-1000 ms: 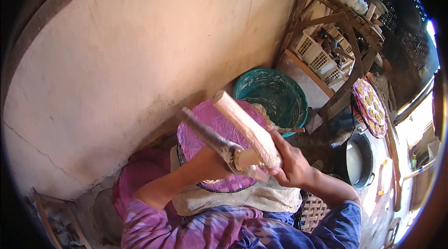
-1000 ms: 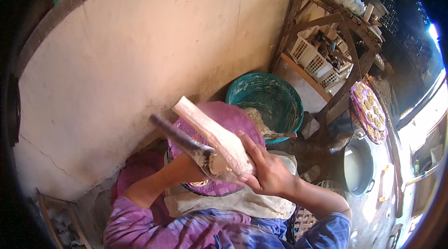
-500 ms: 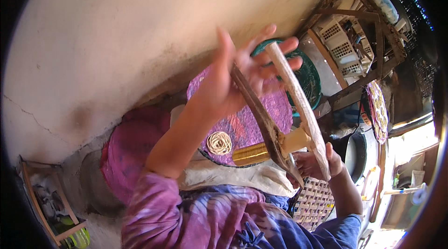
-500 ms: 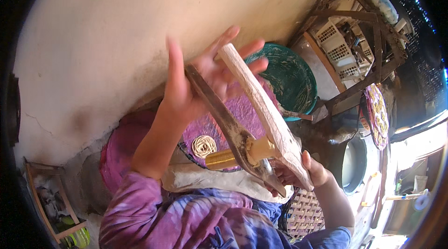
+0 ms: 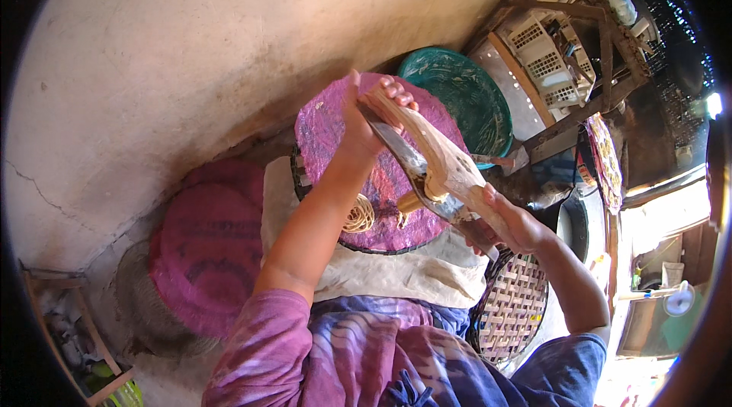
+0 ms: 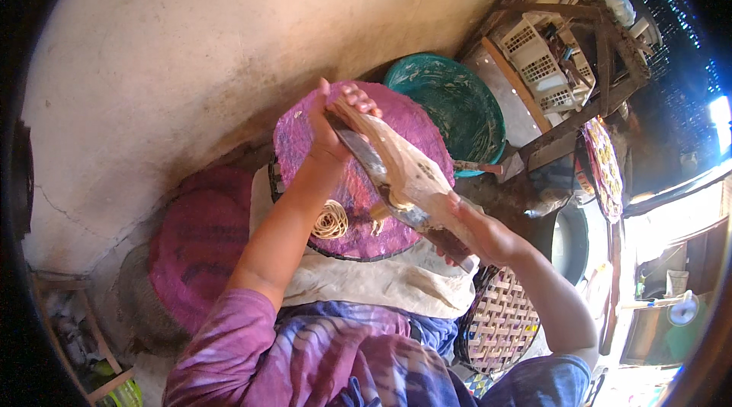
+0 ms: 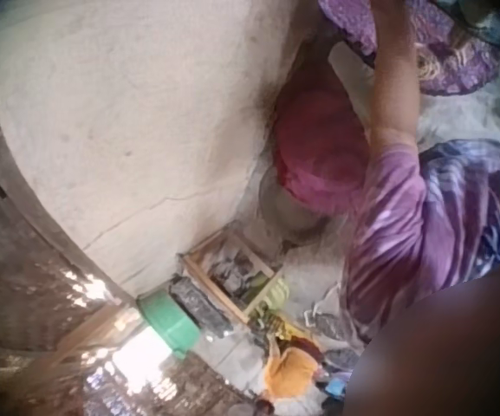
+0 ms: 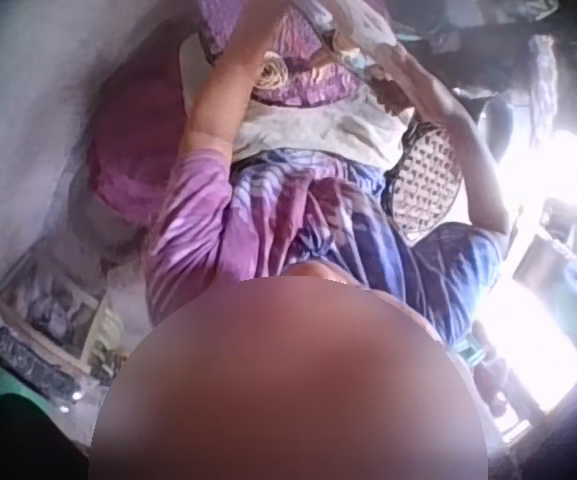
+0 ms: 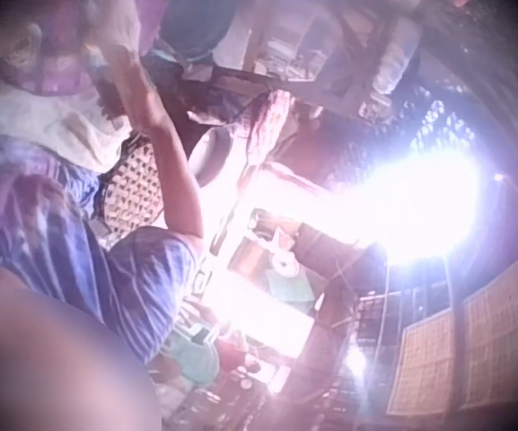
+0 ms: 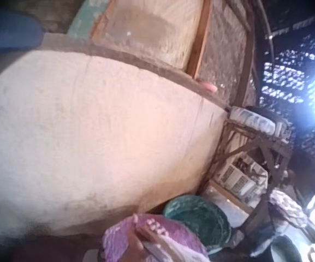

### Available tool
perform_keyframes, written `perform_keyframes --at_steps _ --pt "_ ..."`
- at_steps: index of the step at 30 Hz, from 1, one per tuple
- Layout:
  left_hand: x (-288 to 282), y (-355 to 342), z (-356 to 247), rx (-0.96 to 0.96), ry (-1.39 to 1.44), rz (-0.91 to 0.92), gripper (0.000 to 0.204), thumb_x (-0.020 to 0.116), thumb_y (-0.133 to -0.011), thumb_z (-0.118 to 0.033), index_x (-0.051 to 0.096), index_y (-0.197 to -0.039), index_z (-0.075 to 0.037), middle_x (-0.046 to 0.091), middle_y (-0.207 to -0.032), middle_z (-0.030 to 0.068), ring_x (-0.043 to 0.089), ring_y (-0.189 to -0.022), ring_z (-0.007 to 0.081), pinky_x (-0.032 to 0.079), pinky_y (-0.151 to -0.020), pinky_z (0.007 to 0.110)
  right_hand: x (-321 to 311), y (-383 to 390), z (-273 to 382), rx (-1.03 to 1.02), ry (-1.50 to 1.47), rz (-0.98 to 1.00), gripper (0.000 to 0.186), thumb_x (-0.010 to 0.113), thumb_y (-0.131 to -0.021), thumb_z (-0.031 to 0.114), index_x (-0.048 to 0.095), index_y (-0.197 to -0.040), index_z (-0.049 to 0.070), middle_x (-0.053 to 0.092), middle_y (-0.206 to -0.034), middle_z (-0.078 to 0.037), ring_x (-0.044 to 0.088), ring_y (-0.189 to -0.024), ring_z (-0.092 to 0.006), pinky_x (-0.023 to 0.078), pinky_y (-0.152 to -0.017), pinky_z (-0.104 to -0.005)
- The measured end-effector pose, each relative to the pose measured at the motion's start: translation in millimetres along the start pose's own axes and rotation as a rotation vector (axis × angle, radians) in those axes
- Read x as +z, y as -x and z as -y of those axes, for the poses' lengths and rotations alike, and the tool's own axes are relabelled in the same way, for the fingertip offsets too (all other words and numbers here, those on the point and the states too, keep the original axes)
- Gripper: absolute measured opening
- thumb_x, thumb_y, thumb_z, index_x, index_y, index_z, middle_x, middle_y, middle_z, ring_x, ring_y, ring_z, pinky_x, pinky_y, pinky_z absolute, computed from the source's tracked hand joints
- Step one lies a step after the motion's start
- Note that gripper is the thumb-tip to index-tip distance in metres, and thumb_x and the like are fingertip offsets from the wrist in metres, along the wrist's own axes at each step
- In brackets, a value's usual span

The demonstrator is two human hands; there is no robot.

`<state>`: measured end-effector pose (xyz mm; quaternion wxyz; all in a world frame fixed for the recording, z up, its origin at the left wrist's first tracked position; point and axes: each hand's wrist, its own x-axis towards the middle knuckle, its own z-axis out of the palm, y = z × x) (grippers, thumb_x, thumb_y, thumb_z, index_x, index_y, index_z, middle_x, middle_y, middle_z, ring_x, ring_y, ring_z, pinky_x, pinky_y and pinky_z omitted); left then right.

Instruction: The person uses a handheld extruder to press dough into spiral-shaped noodles onto a purple tray. They repeatedly load dough into the extruder, squeeze it to form noodles, and arrange the spirals on the tray.

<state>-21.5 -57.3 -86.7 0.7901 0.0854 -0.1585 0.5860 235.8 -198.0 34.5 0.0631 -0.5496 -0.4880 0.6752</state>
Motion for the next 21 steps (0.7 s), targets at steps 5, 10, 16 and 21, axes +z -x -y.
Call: perform_keyframes --at_steps 5,10,16,21 --pt "29.4 12.5 -4.9 0.015 0.034 0.018 0.060 0.044 -0.090 -0.070 0.057 -0.082 -0.012 0.055 -0.074 0.0019 0.057 -0.078 0.0221 0.044 -0.081 0.042 19.4 30.1 22.5 0.054 -0.150 0.100 0.069 0.027 -0.101 0.062 0.041 -0.140 0.007 0.062 -0.097 -0.012 0.064 -0.072 -0.0177 0.054 -0.065 -0.0331" --pt "46.2 4.6 12.6 0.110 -0.048 -0.025 0.047 0.043 -0.097 -0.058 0.055 -0.081 -0.015 0.053 -0.072 -0.0018 0.055 -0.072 0.0181 0.045 -0.080 0.040 14.3 43.1 40.6 0.094 0.021 -0.092 0.071 0.033 -0.100 0.063 0.056 -0.124 0.001 0.063 -0.079 -0.010 0.063 -0.065 -0.0165 0.054 -0.061 -0.0305" --pt "60.0 6.6 -10.3 0.064 -0.029 -0.012 0.058 0.041 -0.091 -0.068 0.054 -0.080 -0.013 0.053 -0.071 0.0019 0.054 -0.072 0.0216 0.045 -0.078 0.042 21.4 33.1 24.3 -0.006 -0.100 -0.009 0.069 0.034 -0.100 0.061 0.054 -0.122 -0.001 0.064 -0.080 -0.011 0.064 -0.064 -0.0173 0.053 -0.059 -0.0300" --pt "39.5 20.1 23.4 0.071 -0.064 -0.096 0.047 0.045 -0.095 -0.060 0.053 -0.077 -0.017 0.052 -0.068 -0.0037 0.054 -0.069 0.0160 0.046 -0.078 0.039 15.0 47.7 9.0 0.029 -0.076 -0.073 0.063 0.035 -0.102 0.055 0.055 -0.120 -0.001 0.064 -0.080 -0.012 0.062 -0.056 -0.0172 0.050 -0.053 -0.0292"
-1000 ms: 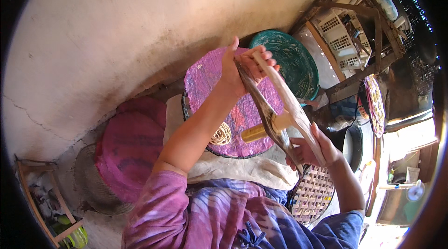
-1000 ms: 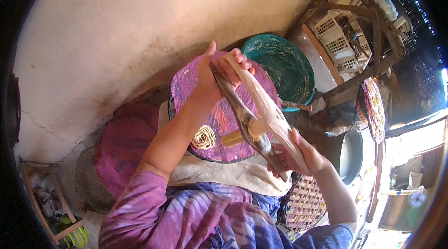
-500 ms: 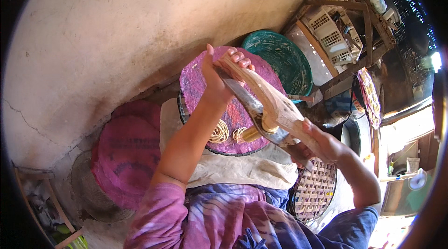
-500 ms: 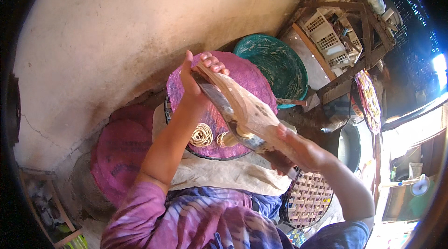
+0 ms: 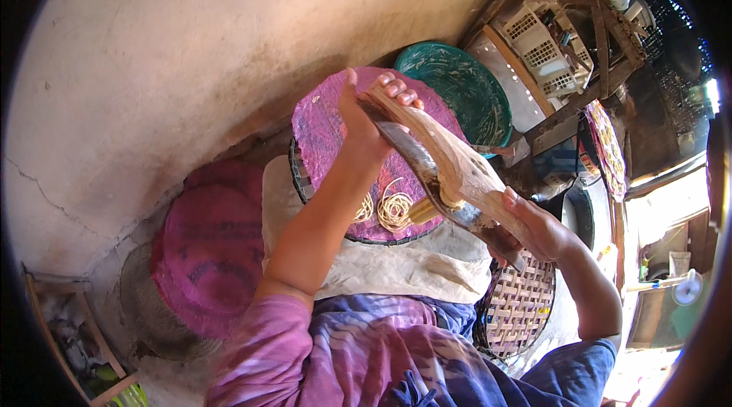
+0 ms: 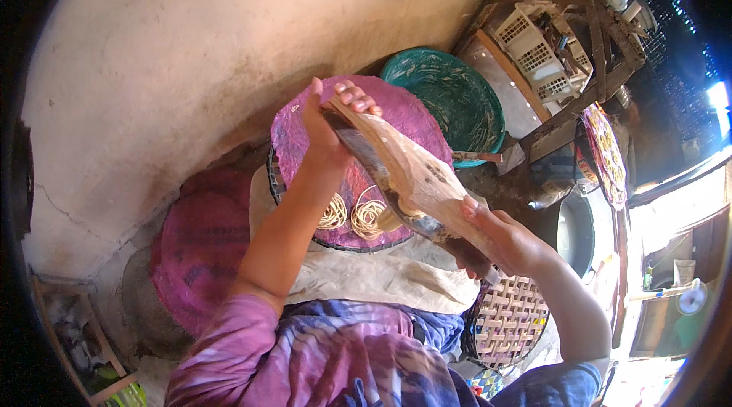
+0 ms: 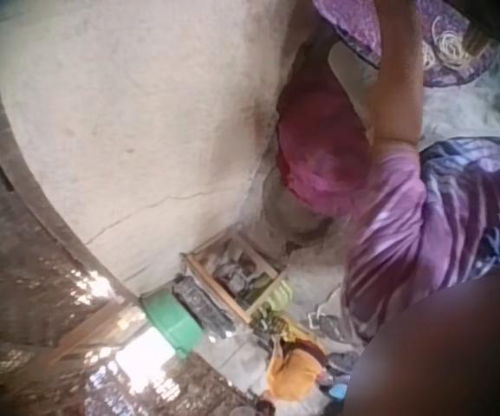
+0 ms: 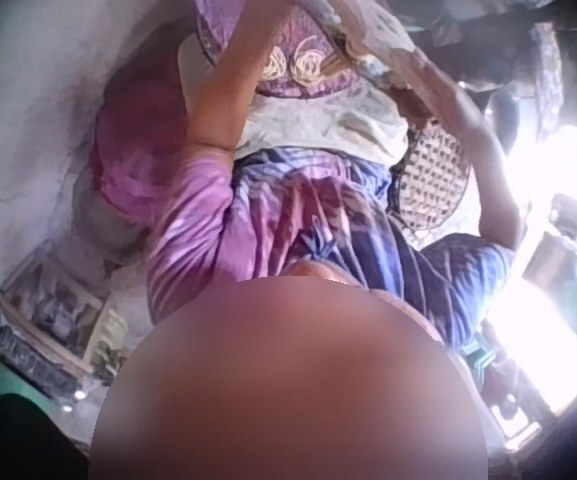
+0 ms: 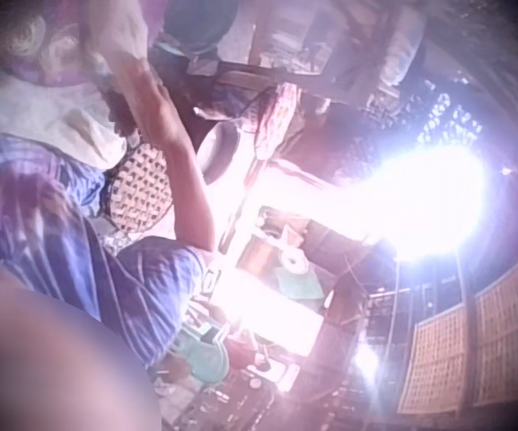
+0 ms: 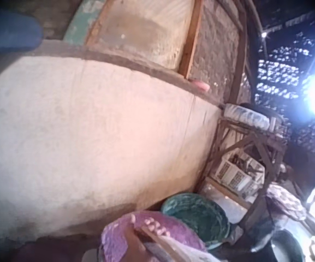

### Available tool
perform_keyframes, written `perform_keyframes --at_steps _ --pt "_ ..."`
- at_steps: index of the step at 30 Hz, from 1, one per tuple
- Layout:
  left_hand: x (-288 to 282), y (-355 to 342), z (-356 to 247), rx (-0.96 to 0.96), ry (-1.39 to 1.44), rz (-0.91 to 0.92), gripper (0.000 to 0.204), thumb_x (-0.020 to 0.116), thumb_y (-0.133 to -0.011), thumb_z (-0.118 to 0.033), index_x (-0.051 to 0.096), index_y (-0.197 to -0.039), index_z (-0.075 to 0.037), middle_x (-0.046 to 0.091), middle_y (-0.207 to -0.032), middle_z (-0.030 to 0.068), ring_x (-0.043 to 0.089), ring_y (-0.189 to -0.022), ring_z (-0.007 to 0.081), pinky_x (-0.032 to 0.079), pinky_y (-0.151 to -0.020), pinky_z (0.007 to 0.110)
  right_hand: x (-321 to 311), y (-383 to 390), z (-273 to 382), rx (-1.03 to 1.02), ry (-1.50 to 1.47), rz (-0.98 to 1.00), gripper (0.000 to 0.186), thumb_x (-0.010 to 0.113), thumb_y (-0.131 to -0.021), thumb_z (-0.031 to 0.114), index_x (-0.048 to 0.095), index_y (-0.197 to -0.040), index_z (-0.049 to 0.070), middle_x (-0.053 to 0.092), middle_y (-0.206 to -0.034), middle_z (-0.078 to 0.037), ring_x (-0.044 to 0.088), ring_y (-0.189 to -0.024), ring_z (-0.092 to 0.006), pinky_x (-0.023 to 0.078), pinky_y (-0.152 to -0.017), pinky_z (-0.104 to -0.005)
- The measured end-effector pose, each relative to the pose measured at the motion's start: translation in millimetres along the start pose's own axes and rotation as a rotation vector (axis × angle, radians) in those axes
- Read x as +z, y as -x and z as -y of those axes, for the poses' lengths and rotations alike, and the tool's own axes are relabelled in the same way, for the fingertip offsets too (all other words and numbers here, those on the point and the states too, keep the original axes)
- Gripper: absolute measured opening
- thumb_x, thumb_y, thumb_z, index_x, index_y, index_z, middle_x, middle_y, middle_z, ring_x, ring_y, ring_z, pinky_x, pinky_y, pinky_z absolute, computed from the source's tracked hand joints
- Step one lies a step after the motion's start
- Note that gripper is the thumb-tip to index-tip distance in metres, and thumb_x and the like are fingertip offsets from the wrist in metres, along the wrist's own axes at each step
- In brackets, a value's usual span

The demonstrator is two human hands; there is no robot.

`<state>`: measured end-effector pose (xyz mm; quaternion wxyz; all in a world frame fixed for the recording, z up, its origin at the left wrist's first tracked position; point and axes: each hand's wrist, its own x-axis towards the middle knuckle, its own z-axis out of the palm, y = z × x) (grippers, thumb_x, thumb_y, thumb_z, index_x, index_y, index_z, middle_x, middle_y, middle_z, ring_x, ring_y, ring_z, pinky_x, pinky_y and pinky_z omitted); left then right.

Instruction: The person uses a handheld extruder to press dough into spiral-shaped noodles onto a purple tray. They repeatedly load dough into the extruder, squeeze it to form noodles, and arrange the spirals on the tray.

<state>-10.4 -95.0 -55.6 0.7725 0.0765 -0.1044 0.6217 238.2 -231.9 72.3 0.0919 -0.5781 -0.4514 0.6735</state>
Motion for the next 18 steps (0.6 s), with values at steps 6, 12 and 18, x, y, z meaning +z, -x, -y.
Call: perform_keyframes --at_steps 6,12,18 --pt "-30.8 -25.2 8.4 -0.003 0.111 0.194 0.044 0.048 -0.096 -0.057 0.055 -0.076 -0.019 0.053 -0.066 -0.0068 0.055 -0.066 0.0139 0.047 -0.075 0.036 -20.8 -12.6 -18.0 -0.037 0.045 -0.014 0.079 0.033 -0.097 0.068 0.052 -0.126 -0.002 0.067 -0.086 -0.018 0.068 -0.063 -0.0223 0.057 -0.057 -0.0319" --pt "-48.0 -18.2 -2.5 -0.011 0.346 0.178 0.048 0.048 -0.096 -0.059 0.057 -0.074 -0.017 0.054 -0.065 -0.0047 0.055 -0.063 0.0156 0.047 -0.072 0.037 -3.4 -94.7 -60.8 -0.275 -0.685 0.542 0.094 0.024 -0.091 0.078 0.034 -0.145 0.002 0.062 -0.096 -0.034 0.070 -0.070 -0.0344 0.061 -0.057 -0.0425" --pt "-62.9 -13.9 -12.6 0.090 0.247 0.332 0.032 0.052 -0.100 -0.040 0.059 -0.078 -0.018 0.060 -0.071 -0.0082 0.059 -0.071 0.0111 0.049 -0.079 0.034 -9.1 -151.4 -108.6 -0.252 -1.024 0.858 0.077 0.031 -0.099 0.062 0.035 -0.145 0.001 0.059 -0.099 -0.032 0.068 -0.062 -0.0267 0.058 -0.058 -0.0350"
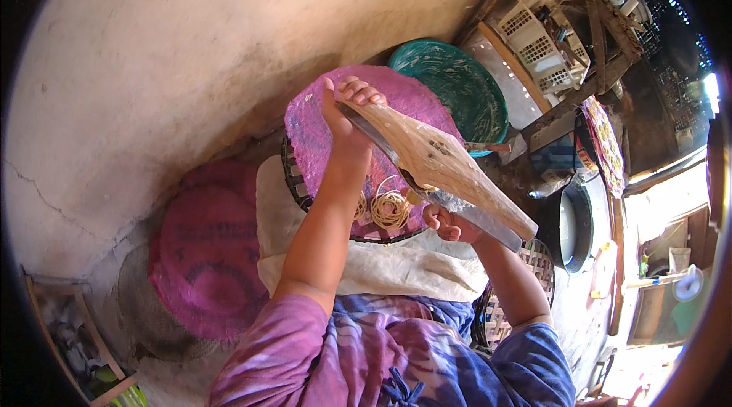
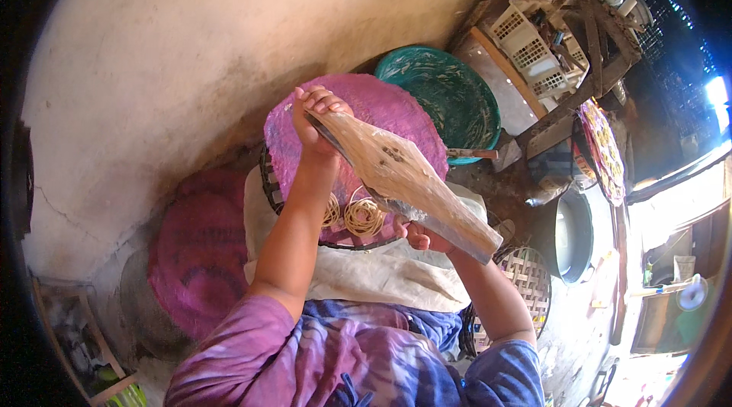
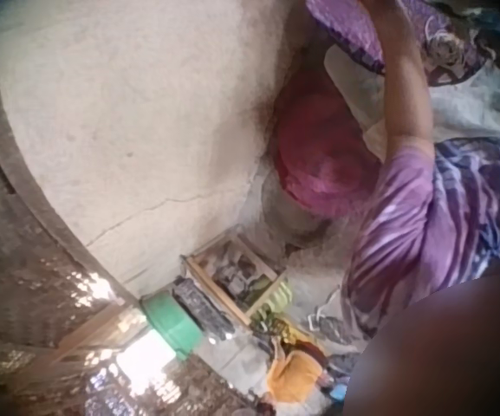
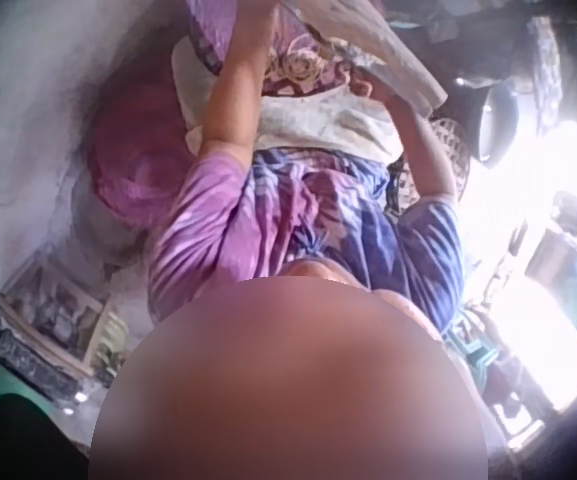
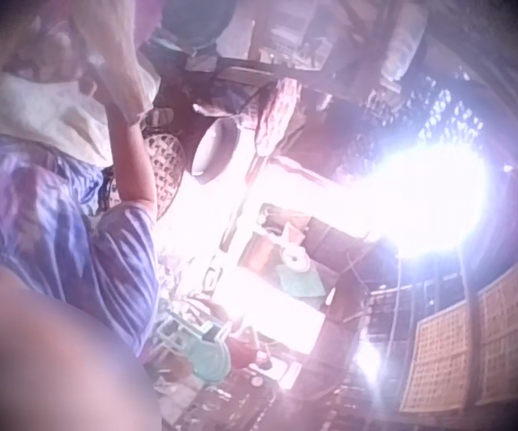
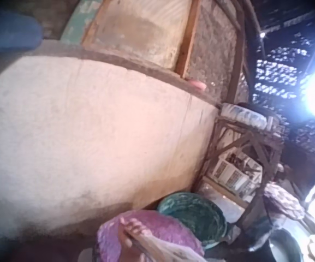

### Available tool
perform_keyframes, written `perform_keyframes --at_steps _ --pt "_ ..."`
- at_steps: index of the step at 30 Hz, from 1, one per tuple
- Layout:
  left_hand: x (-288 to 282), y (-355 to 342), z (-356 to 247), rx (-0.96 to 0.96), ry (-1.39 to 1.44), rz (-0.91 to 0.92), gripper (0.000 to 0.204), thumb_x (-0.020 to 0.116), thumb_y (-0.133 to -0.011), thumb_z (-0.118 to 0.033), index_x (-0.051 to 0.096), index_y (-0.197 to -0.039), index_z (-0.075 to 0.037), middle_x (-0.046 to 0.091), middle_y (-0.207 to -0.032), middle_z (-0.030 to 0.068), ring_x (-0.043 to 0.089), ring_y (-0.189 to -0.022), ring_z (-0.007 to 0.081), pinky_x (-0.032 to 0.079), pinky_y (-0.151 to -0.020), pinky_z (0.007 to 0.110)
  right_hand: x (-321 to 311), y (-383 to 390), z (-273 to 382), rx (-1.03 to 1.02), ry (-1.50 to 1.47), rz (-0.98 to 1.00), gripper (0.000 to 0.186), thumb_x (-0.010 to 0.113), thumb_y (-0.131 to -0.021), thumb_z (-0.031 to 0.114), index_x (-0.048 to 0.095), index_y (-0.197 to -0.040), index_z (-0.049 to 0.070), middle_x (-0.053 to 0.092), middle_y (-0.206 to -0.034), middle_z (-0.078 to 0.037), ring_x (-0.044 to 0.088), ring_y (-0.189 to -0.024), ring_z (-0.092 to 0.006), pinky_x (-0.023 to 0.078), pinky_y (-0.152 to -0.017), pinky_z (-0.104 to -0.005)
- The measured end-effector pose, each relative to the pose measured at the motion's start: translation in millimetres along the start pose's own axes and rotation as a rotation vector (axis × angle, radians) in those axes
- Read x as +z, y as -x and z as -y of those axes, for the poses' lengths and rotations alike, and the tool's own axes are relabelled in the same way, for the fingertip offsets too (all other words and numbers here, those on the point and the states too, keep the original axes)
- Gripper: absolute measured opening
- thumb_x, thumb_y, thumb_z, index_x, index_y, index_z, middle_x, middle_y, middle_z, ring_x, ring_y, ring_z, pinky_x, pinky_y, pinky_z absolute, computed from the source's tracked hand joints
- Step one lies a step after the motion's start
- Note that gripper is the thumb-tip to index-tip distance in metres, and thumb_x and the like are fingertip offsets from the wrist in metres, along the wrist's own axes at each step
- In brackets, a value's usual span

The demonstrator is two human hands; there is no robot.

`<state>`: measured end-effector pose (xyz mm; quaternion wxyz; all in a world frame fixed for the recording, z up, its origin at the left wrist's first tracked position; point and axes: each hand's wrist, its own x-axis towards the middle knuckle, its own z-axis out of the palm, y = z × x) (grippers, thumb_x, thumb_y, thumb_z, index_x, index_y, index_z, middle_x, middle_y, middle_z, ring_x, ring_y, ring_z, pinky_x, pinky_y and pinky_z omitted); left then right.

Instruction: The person uses a handheld extruder to press dough into spiral-shaped noodles onto a purple tray. They repeatedly load dough into the extruder, squeeze it to form noodles, and arrange the spirals on the tray.

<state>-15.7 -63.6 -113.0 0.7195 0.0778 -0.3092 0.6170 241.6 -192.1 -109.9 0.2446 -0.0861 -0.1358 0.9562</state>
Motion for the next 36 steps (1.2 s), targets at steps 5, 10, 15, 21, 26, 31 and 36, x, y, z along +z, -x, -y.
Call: perform_keyframes --at_steps 5,10,15,21,26,31,36 --pt "26.0 -10.3 -34.6 0.089 -0.016 -0.037 0.040 0.054 -0.095 -0.053 0.057 -0.074 -0.019 0.056 -0.066 -0.0076 0.055 -0.065 0.0126 0.047 -0.073 0.037 12.9 -15.8 3.7 0.198 0.683 -0.273 0.058 0.044 -0.099 0.041 0.042 -0.142 0.003 0.060 -0.106 -0.024 0.062 -0.059 -0.0156 0.052 -0.054 -0.0266" --pt "101.2 -11.7 -71.3 0.025 -0.138 0.142 0.043 0.048 -0.098 -0.051 0.061 -0.072 -0.020 0.058 -0.063 -0.0083 0.058 -0.060 0.0116 0.049 -0.072 0.038 53.4 -45.6 -32.2 -0.226 2.334 -0.476 0.039 0.049 -0.095 0.012 0.054 -0.133 0.005 0.054 -0.136 -0.019 0.056 -0.116 -0.0342 0.044 -0.099 -0.0429" --pt "213.1 21.6 -85.5 -0.173 -0.438 0.446 0.065 0.023 -0.102 -0.058 0.064 -0.073 -0.016 0.067 -0.061 0.0003 0.065 -0.051 0.0176 0.055 -0.063 0.041 57.2 -62.0 -12.3 -0.219 2.478 -0.553 0.050 0.057 -0.086 0.006 0.057 -0.135 0.014 0.057 -0.101 -0.016 0.062 -0.094 -0.0308 0.053 -0.075 -0.0414" --pt "280.3 83.8 -56.8 -0.467 -0.740 0.263 0.102 0.006 -0.092 -0.076 0.063 -0.072 0.006 0.059 -0.056 0.0196 0.055 -0.044 0.0299 0.049 -0.050 0.045 28.0 -69.7 5.4 -0.411 2.457 -0.573 0.023 0.068 -0.082 0.009 0.071 -0.104 0.010 0.059 -0.105 -0.009 0.058 -0.100 -0.0288 0.045 -0.087 -0.0415" --pt "261.2 98.5 -39.1 -0.505 -0.649 0.105 0.106 0.005 -0.090 -0.078 0.058 -0.062 0.009 0.055 -0.053 0.0220 0.050 -0.040 0.0288 0.041 -0.042 0.041 24.4 -75.1 -2.1 -0.455 2.606 -0.549 0.016 0.068 -0.079 0.013 0.070 -0.095 0.011 0.058 -0.107 -0.007 0.055 -0.101 -0.0262 0.042 -0.084 -0.0401" --pt "256.7 102.4 -29.2 -0.381 -0.709 -0.047 0.105 0.004 -0.091 -0.077 0.053 -0.052 0.007 0.052 -0.046 0.0209 0.048 -0.035 0.0285 0.042 -0.039 0.039 39.8 -61.4 -10.0 -0.337 2.417 -0.611 0.019 0.066 -0.082 0.009 0.069 -0.101 0.009 0.058 -0.109 -0.009 0.055 -0.105 -0.0282 0.041 -0.088 -0.0405" --pt "250.1 96.9 -19.8 -0.355 -0.713 -0.048 0.105 0.003 -0.092 -0.077 0.054 -0.052 0.007 0.052 -0.046 0.0215 0.048 -0.034 0.0291 0.042 -0.039 0.038 48.6 -47.6 -28.0 -0.343 2.516 -0.601 0.023 0.063 -0.080 0.005 0.068 -0.102 0.009 0.056 -0.108 -0.008 0.054 -0.103 -0.0269 0.040 -0.085 -0.0395"
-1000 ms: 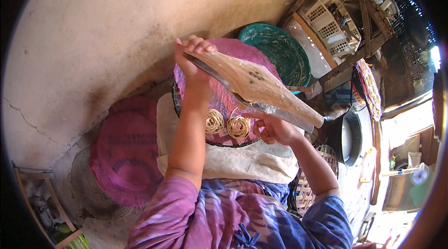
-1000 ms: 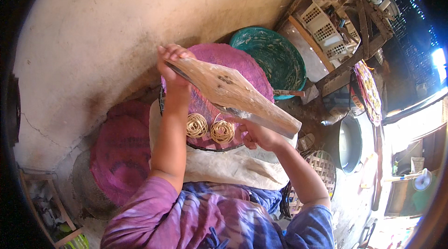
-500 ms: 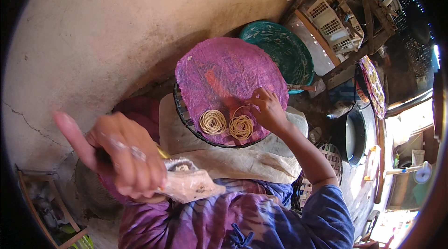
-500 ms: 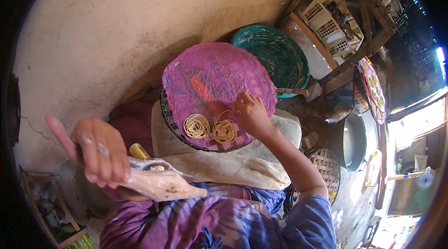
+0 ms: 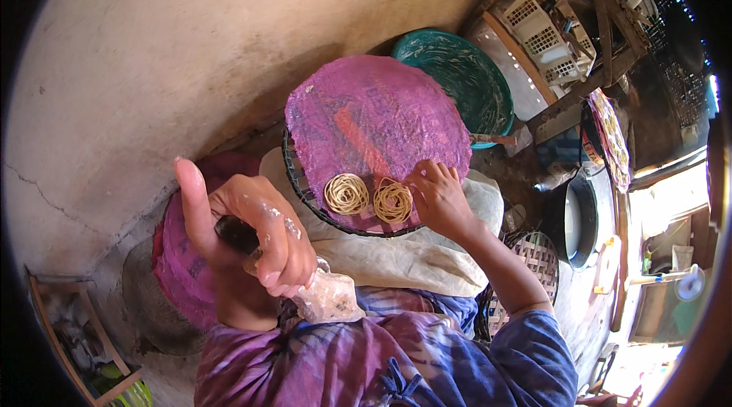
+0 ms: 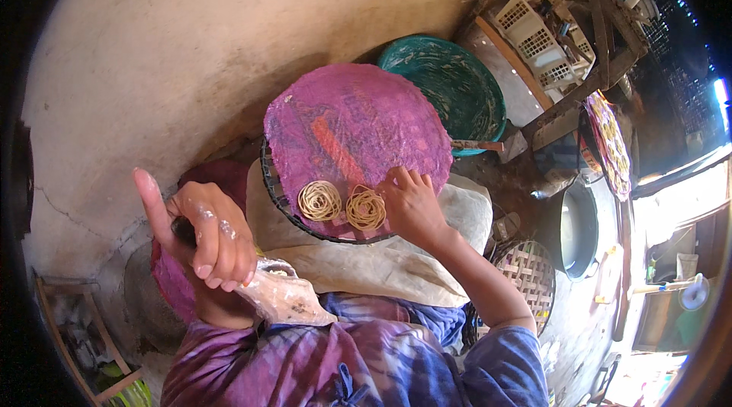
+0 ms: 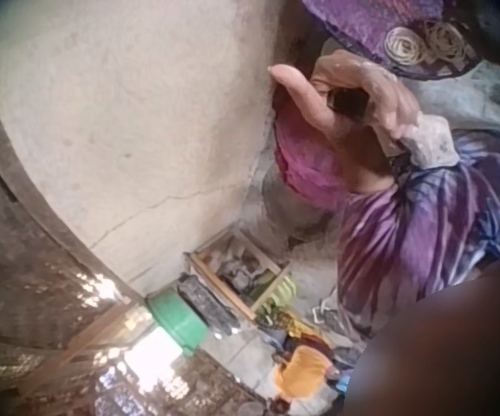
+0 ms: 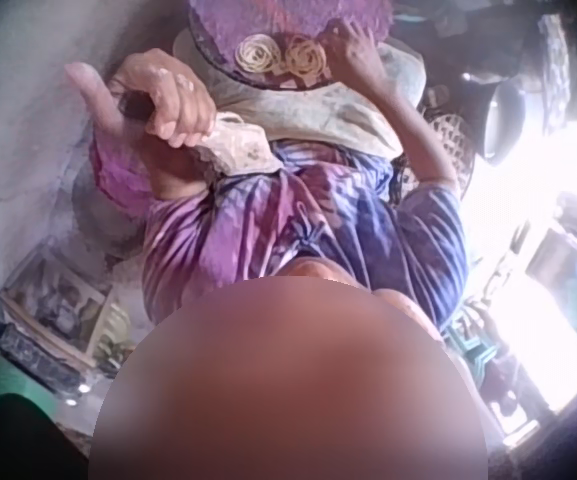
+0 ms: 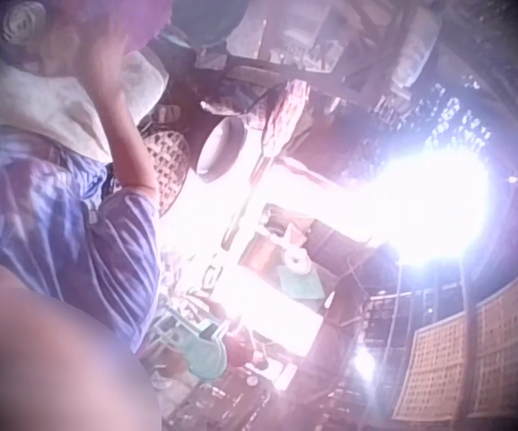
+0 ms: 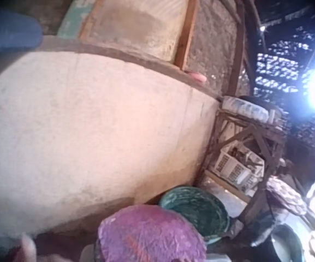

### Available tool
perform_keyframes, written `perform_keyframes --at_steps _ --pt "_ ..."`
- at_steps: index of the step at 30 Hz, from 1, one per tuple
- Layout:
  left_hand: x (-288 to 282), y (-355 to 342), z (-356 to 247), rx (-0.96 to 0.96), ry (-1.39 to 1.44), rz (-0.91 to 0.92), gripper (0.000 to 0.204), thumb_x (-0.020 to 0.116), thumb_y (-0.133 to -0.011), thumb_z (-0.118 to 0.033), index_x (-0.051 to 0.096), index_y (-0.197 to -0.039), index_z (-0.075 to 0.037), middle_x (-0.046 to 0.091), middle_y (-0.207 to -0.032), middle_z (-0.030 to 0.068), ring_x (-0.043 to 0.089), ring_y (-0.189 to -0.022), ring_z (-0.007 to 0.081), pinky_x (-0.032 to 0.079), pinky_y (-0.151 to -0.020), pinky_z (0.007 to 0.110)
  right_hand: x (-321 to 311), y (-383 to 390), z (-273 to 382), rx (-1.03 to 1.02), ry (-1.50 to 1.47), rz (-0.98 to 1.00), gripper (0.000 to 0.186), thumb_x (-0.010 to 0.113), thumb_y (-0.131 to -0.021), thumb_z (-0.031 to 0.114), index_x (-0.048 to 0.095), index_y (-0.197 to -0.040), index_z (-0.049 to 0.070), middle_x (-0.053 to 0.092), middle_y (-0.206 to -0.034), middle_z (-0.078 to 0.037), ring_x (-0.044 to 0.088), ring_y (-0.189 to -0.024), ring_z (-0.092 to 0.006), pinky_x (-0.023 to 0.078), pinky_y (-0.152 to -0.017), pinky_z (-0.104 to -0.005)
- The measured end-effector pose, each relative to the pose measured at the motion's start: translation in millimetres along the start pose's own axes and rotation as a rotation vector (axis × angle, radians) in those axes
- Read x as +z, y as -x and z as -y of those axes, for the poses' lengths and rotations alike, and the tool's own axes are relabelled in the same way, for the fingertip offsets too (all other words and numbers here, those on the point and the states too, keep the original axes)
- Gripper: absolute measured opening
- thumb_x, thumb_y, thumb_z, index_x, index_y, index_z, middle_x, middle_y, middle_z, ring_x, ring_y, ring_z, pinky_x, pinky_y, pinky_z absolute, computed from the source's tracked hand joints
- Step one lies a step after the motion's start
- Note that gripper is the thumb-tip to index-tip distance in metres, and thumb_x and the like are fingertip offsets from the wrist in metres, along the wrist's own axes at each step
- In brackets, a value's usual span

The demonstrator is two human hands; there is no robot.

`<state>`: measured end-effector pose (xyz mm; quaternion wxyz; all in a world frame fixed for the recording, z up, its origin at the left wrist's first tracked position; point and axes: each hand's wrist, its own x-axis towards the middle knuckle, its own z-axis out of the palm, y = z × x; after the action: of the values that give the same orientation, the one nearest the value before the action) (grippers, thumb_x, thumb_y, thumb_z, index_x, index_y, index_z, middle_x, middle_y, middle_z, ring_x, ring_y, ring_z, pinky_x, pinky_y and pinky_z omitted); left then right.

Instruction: The person uses a handheld extruder to press dough into spiral-shaped noodles onto a purple tray. They repeatedly load dough into the extruder, squeeze it to form noodles, and arrange the spirals on the tray.

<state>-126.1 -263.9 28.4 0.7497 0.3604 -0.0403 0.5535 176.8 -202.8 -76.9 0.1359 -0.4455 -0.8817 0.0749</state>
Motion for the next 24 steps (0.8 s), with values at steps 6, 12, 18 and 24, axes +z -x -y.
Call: perform_keyframes --at_steps 6,12,18,24 --pt "-8.3 -16.2 -12.8 -0.082 0.022 0.279 0.105 0.006 -0.090 -0.079 0.058 -0.062 0.008 0.057 -0.052 0.0214 0.053 -0.041 0.0320 0.047 -0.046 0.043 2.7 7.6 3.5 -0.036 0.103 -0.035 0.027 0.061 -0.076 0.007 0.067 -0.102 0.008 0.056 -0.110 -0.009 0.055 -0.099 -0.0267 0.040 -0.081 -0.0399" --pt "-7.9 -19.7 0.7 -0.130 0.061 0.323 0.106 0.007 -0.089 -0.080 0.061 -0.067 0.009 0.059 -0.055 0.0212 0.056 -0.043 0.0337 0.050 -0.050 0.046 -2.9 15.0 1.7 0.021 0.003 -0.091 0.028 0.058 -0.077 0.000 0.068 -0.102 0.009 0.055 -0.109 -0.010 0.054 -0.102 -0.0287 0.039 -0.085 -0.0416" --pt "0.1 -25.0 -4.3 -0.115 0.042 0.375 0.104 0.010 -0.090 -0.079 0.061 -0.068 0.010 0.058 -0.056 0.0213 0.055 -0.044 0.0333 0.050 -0.050 0.045 -8.6 -1.7 -5.8 0.058 -0.127 -0.045 0.040 0.059 -0.079 0.000 0.072 -0.111 0.019 0.055 -0.120 -0.011 0.054 -0.106 -0.0281 0.040 -0.091 -0.0417" --pt "8.1 -22.3 8.1 -0.134 0.071 0.351 0.104 0.011 -0.090 -0.080 0.061 -0.069 0.010 0.058 -0.057 0.0217 0.054 -0.045 0.0324 0.049 -0.050 0.045 2.5 -21.8 -7.3 -0.097 -0.018 0.063 0.045 0.060 -0.079 0.001 0.071 -0.116 0.025 0.052 -0.130 -0.008 0.052 -0.109 -0.0283 0.040 -0.094 -0.0407"
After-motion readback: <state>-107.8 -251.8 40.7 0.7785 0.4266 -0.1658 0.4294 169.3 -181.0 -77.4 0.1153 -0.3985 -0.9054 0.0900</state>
